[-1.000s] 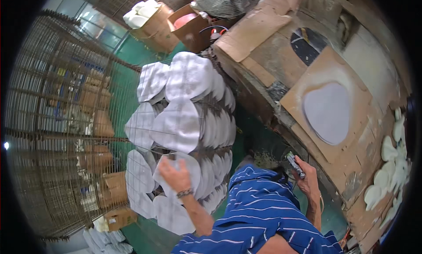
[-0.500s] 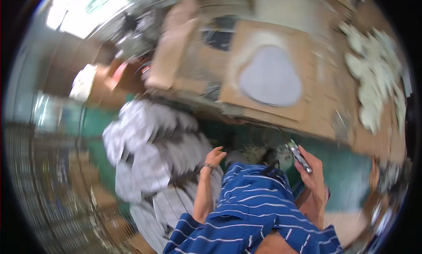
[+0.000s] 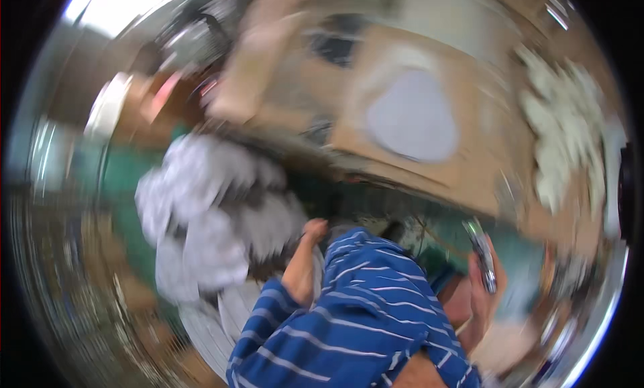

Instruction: Spraying adhesive on foam pads and stacking them on a rack in a factory setting.

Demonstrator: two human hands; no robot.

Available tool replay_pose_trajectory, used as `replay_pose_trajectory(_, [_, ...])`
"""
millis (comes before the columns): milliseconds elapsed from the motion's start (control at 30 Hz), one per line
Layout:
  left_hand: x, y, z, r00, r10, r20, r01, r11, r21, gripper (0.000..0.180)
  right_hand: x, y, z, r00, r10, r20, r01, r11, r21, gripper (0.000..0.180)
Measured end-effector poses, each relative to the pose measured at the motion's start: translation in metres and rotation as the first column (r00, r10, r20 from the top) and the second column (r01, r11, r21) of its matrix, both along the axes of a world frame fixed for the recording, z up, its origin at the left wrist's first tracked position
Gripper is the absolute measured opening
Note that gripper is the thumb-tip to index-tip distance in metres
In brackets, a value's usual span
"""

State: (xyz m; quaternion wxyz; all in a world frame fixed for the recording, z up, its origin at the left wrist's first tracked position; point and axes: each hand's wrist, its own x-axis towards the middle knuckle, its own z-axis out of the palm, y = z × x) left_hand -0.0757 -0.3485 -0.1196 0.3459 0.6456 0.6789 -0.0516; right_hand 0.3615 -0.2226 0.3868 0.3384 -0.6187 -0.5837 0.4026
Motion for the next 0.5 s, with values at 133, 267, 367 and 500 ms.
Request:
replay_pose_trajectory(133, [0.043, 0.053, 0.03, 0.525, 0.849, 0.06, -0.832, 0.527, -0.171, 0.034, -0.009, 0.024, -0.027, 0.962, 0.257, 0.096, -0.219, 0.929, -0.297, 0.023])
replay_pose_trajectory(267, [0.095, 0.074, 0.085, 0.639, 0.758, 0.13, -0.755, 0.651, -0.083, 0.032, -0.031, 0.057, -0.036, 0.839, 0.539, 0.078, -0.472, 0.791, -0.389, 0.02])
replay_pose_trajectory(367, [0.134, 0.045, 0.105, 0.589, 0.761, 0.273, -0.799, 0.6, 0.05, 0.037, -0.063, 0.077, -0.037, 0.753, 0.631, 0.187, -0.573, 0.769, -0.284, 0.022])
replay_pose_trajectory(500, [0.104, 0.003, 0.083, 0.227, 0.957, 0.18, -0.963, 0.248, -0.102, 0.036, -0.089, 0.096, -0.033, 0.628, 0.74, 0.243, -0.707, 0.672, -0.221, 0.025])
